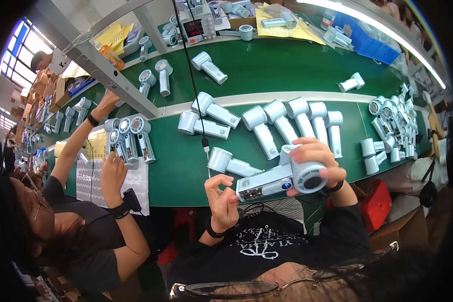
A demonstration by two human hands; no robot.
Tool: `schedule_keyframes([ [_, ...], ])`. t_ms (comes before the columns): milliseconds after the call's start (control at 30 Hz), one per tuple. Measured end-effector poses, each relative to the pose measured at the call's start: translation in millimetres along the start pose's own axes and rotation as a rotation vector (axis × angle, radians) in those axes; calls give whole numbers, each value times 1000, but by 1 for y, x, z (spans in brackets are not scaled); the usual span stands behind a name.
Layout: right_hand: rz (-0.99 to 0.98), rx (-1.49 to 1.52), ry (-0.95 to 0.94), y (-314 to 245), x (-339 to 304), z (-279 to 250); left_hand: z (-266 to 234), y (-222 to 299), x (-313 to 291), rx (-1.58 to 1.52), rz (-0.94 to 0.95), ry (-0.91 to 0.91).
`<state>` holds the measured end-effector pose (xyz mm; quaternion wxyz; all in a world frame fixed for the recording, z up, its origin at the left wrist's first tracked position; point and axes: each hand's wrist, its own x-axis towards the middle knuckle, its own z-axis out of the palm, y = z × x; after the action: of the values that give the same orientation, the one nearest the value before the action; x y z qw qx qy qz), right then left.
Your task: Manually assembling components of handheld electronic devices on a factory production line.
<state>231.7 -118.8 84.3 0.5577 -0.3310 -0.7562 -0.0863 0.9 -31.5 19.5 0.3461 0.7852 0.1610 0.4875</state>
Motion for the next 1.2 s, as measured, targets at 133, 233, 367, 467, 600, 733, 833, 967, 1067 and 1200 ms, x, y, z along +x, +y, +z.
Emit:
schedule_keyframes([
  [133, 141, -95, 116, -14, -13, -21, -2, -8, -1, -34, 126, 94],
  [233, 408, 728, 856, -19, -45, -85, -30, -19, 2, -109, -12, 285],
  [367, 352, 642, 569, -37, -39, -122, -15, -18, -1, 13, -155, 50],
  [467, 346, -281, 490, -42, -58, -134, -18, -22, -7, 88, -200, 21],
  [600, 230, -205, 569, -32, -14, -107, -15, -30, -2, 160, -146, -26],
  [733, 448, 685, 309, 18, 17, -89, -17, -40, -2, 37, -225, -34],
  [833, 646, -247, 342, 95, 7, -96, -20, -35, -2, -32, -282, -34],
  [967, 1294, -296, 168, 217, -19, -118, -16, -35, 0, -23, -276, -29],
  [1067, 1375, -587, -49, 291, -56, -141, -18, -38, 2, -4, -244, -35],
  [1200, 1355, -959, -564, 354, -73, -123, -21, -37, 4, -65, -316, -11],
])
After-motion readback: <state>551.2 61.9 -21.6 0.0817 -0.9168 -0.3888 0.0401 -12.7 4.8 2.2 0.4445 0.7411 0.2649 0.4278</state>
